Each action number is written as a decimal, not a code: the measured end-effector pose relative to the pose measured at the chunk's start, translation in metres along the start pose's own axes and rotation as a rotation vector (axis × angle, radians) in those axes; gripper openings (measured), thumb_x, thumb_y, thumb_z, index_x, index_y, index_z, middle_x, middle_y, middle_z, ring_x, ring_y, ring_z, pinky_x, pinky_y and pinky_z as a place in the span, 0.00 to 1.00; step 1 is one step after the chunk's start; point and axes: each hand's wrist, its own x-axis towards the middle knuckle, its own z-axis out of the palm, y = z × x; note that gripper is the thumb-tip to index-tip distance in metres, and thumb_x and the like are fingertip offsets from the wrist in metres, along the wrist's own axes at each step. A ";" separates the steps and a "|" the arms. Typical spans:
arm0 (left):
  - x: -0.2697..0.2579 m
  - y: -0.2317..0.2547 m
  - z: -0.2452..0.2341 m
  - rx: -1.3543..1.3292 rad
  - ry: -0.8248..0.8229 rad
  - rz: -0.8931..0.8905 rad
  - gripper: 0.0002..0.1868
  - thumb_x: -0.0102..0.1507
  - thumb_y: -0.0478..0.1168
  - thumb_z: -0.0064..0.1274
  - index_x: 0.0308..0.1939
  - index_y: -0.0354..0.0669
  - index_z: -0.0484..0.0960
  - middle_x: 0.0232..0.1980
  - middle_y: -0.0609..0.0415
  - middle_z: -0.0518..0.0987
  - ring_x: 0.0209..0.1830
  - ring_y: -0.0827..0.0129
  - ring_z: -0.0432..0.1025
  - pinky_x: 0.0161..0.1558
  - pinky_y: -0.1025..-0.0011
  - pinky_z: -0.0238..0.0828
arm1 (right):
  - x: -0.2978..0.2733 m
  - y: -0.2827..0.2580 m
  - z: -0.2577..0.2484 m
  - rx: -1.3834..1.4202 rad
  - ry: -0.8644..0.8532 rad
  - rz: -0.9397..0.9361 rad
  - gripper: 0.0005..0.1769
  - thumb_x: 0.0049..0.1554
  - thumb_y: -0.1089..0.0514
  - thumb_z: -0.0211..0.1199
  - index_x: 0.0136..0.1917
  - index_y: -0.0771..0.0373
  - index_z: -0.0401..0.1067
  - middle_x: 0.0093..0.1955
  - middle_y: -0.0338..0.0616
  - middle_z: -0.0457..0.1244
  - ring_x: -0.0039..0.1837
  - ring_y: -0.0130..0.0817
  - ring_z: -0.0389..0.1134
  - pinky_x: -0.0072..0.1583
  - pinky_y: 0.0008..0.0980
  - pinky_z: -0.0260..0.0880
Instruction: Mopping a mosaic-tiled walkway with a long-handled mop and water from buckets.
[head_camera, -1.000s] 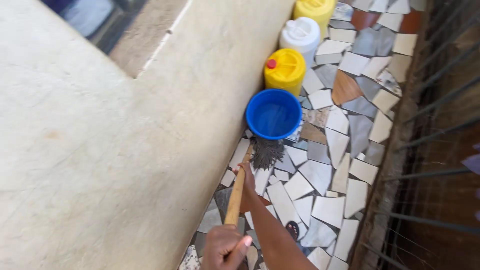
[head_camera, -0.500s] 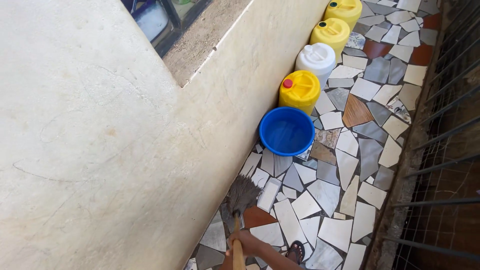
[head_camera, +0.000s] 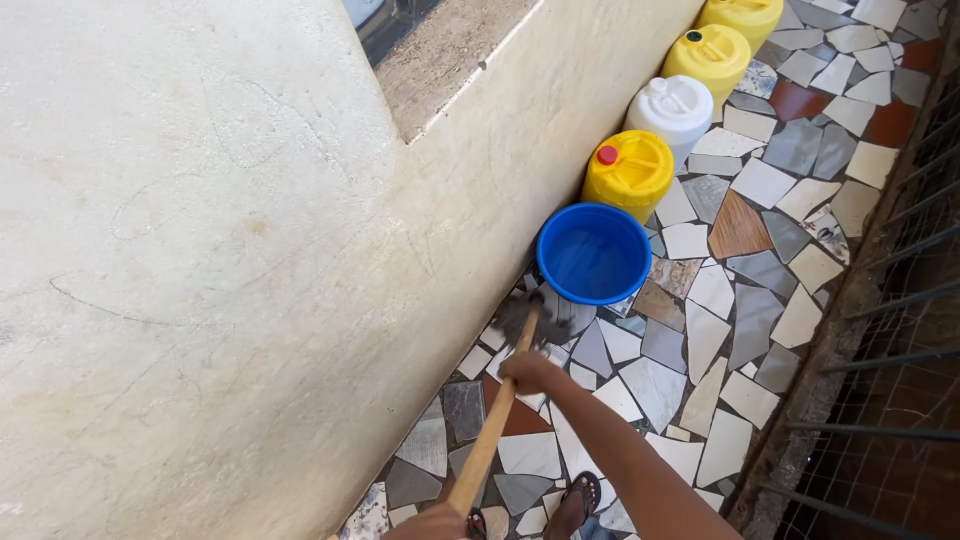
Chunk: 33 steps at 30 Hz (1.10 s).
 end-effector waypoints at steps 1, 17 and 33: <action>0.055 0.029 -0.003 0.007 -0.017 0.007 0.28 0.65 0.37 0.59 0.13 0.38 0.64 0.16 0.49 0.65 0.18 0.57 0.66 0.29 0.60 0.65 | 0.000 0.011 -0.002 0.004 -0.004 -0.007 0.08 0.48 0.55 0.68 0.44 0.51 0.77 0.46 0.40 0.70 0.51 0.46 0.72 0.50 0.46 0.72; 0.256 0.179 -0.126 -0.248 0.710 -0.606 0.29 0.66 0.35 0.53 0.10 0.45 0.63 0.11 0.60 0.61 0.11 0.78 0.52 0.18 0.72 0.55 | 0.051 -0.070 -0.014 0.410 0.378 0.564 0.27 0.49 0.57 0.74 0.60 0.52 0.67 0.66 0.47 0.59 0.66 0.51 0.65 0.60 0.49 0.70; 0.326 0.264 -0.181 -0.528 0.434 -0.660 0.30 0.64 0.37 0.57 0.09 0.43 0.61 0.08 0.59 0.58 0.05 0.73 0.51 0.14 0.70 0.52 | -0.108 -0.200 -0.005 0.561 0.813 0.710 0.12 0.47 0.68 0.62 0.47 0.62 0.75 0.46 0.47 0.68 0.56 0.51 0.67 0.58 0.47 0.66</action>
